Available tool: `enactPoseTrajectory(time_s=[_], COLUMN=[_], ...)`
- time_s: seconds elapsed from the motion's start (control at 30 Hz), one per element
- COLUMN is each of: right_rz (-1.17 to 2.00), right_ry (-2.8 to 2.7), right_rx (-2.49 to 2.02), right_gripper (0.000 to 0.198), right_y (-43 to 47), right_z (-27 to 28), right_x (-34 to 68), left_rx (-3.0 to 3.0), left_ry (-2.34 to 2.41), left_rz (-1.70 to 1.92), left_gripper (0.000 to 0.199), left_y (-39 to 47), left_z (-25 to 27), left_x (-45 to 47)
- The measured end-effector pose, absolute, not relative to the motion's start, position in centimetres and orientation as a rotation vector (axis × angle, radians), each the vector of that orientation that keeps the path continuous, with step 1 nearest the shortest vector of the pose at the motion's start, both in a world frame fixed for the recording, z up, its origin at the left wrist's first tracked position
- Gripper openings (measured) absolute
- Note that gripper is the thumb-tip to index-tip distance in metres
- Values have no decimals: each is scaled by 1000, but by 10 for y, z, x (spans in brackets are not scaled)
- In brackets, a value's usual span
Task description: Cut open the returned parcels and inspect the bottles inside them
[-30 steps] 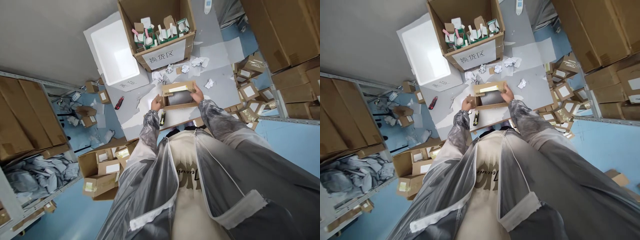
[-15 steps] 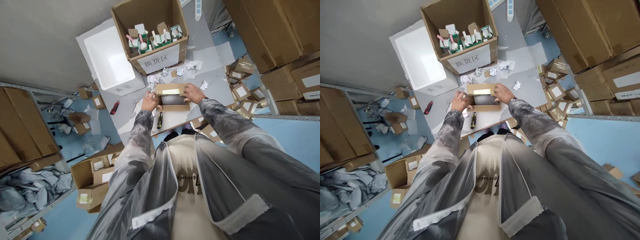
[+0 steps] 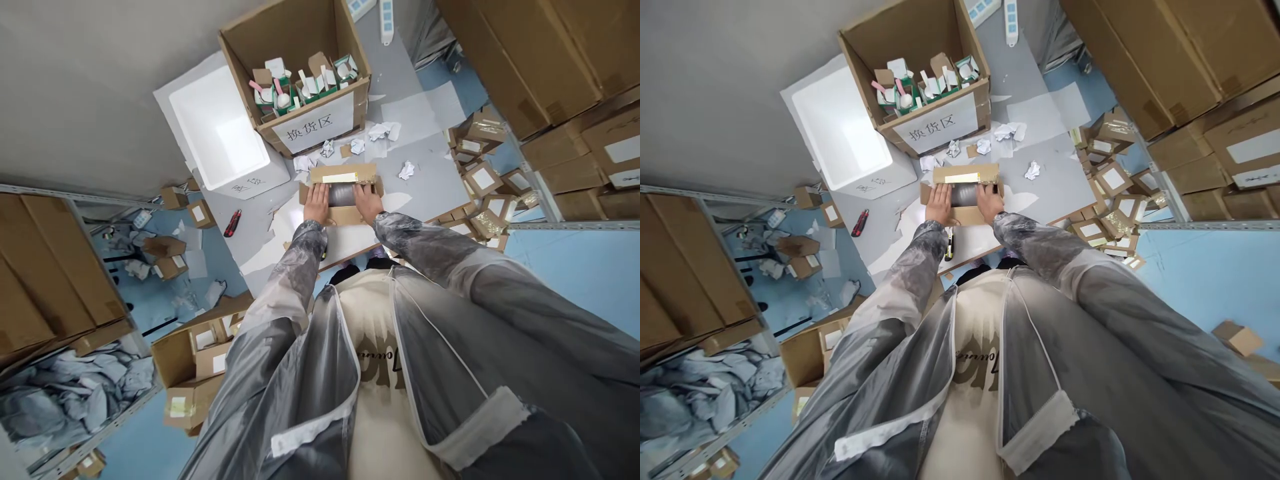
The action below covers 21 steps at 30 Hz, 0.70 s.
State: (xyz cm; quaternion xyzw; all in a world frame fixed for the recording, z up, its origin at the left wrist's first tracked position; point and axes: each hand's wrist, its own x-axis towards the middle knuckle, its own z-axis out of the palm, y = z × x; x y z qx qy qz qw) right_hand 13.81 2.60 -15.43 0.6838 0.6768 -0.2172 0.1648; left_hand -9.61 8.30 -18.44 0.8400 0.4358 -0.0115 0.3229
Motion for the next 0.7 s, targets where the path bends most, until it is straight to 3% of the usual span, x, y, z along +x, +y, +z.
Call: enactPoseTrajectory(time_s=[0.07, 0.13, 0.27, 0.43, 0.63, 0.7], right_rz=[-627, -662, -755, -748, -806, -824], right_ry=[1994, 1962, 1842, 2006, 1901, 1914], right_rx=[1919, 1924, 1890, 1851, 2080, 2158], right_gripper=[119, 122, 90, 71, 80, 79], right_y=[13, 1, -6, 12, 15, 5], right_z=[-150, -146, -143, -148, -158, -158], right_x=[149, 158, 147, 112, 130, 141], left_rx=[2191, 2149, 2095, 2190, 2236, 2263], left_ry=[1113, 1174, 1315, 1227, 1211, 1224], left_rz=[-18, 16, 97, 188, -126, -265], left_gripper=[118, 100, 71, 68, 51, 66], left_y=[81, 79, 91, 133, 181, 200], left_z=[-188, -192, -196, -194, -193, -194], left_x=[-108, -112, -94, -56, -44, -46])
